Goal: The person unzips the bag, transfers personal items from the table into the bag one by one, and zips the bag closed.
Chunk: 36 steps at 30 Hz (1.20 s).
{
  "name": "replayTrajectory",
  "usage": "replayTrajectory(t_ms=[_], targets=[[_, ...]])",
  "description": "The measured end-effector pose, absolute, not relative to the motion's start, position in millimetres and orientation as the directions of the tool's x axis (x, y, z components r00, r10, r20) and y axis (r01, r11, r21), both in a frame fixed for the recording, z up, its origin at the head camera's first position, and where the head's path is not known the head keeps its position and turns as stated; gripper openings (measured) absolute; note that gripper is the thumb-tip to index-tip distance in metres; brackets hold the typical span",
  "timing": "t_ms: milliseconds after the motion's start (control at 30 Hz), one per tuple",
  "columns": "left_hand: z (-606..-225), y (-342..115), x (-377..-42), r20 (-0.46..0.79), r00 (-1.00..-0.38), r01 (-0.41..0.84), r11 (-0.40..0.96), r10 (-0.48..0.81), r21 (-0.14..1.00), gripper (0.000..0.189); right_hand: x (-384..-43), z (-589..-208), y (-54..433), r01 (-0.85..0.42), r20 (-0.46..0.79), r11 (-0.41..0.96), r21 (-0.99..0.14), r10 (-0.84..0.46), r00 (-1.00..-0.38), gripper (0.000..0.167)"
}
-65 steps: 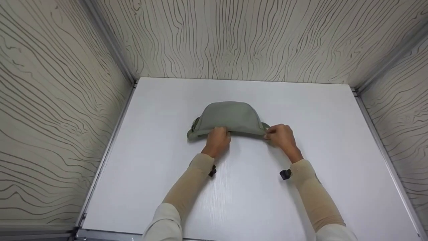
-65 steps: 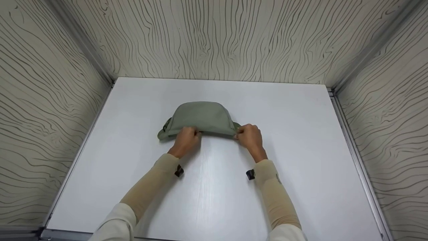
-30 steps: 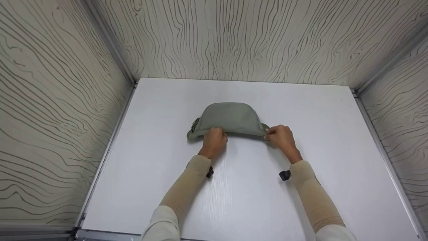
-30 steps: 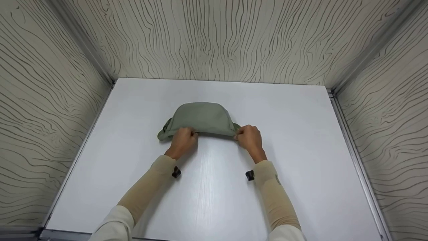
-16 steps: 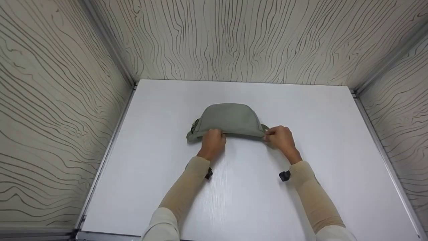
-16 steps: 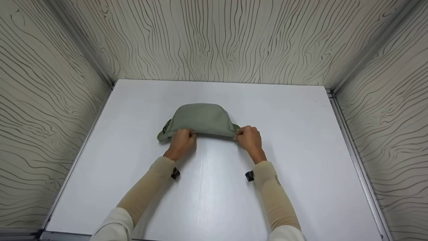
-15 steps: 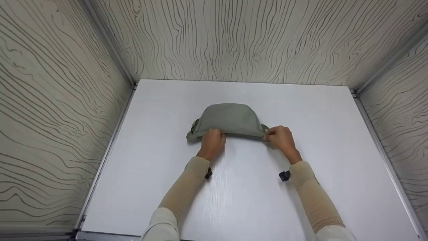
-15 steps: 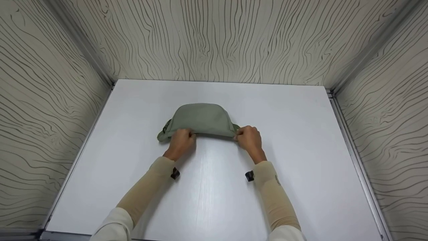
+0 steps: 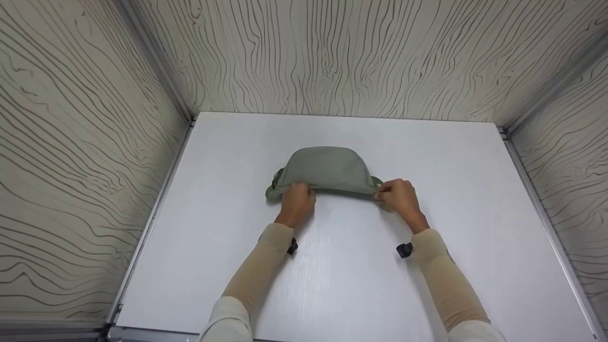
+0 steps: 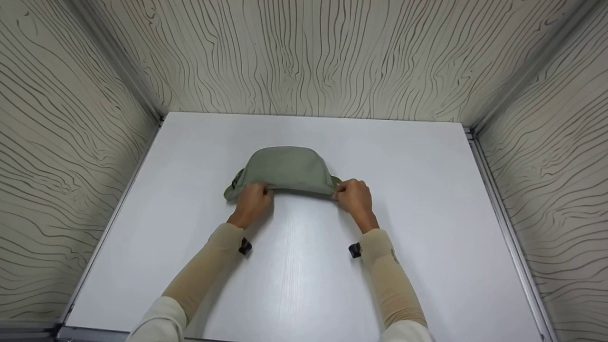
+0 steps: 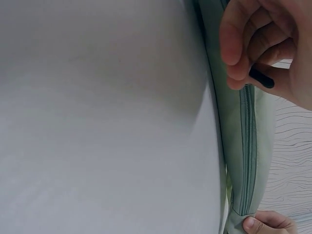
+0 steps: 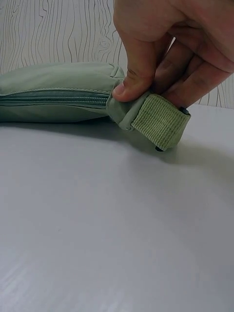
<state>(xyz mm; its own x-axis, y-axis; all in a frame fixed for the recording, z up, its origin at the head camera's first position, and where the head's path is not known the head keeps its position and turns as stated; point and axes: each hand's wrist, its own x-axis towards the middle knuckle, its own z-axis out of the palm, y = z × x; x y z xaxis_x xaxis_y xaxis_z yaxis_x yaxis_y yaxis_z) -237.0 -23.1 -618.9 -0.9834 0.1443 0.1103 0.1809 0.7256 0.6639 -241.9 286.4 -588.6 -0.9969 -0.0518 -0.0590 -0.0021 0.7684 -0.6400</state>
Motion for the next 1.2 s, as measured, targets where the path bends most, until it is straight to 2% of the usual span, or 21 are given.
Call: replayTrajectory(t_ms=[1200], targets=[[-622,-38,-233,0.139,-0.987,0.151,0.752,0.079,0.642,0.040,-242,-590,286,0.023,-0.091,0.760,-0.649,-0.048,-0.995,0.017]])
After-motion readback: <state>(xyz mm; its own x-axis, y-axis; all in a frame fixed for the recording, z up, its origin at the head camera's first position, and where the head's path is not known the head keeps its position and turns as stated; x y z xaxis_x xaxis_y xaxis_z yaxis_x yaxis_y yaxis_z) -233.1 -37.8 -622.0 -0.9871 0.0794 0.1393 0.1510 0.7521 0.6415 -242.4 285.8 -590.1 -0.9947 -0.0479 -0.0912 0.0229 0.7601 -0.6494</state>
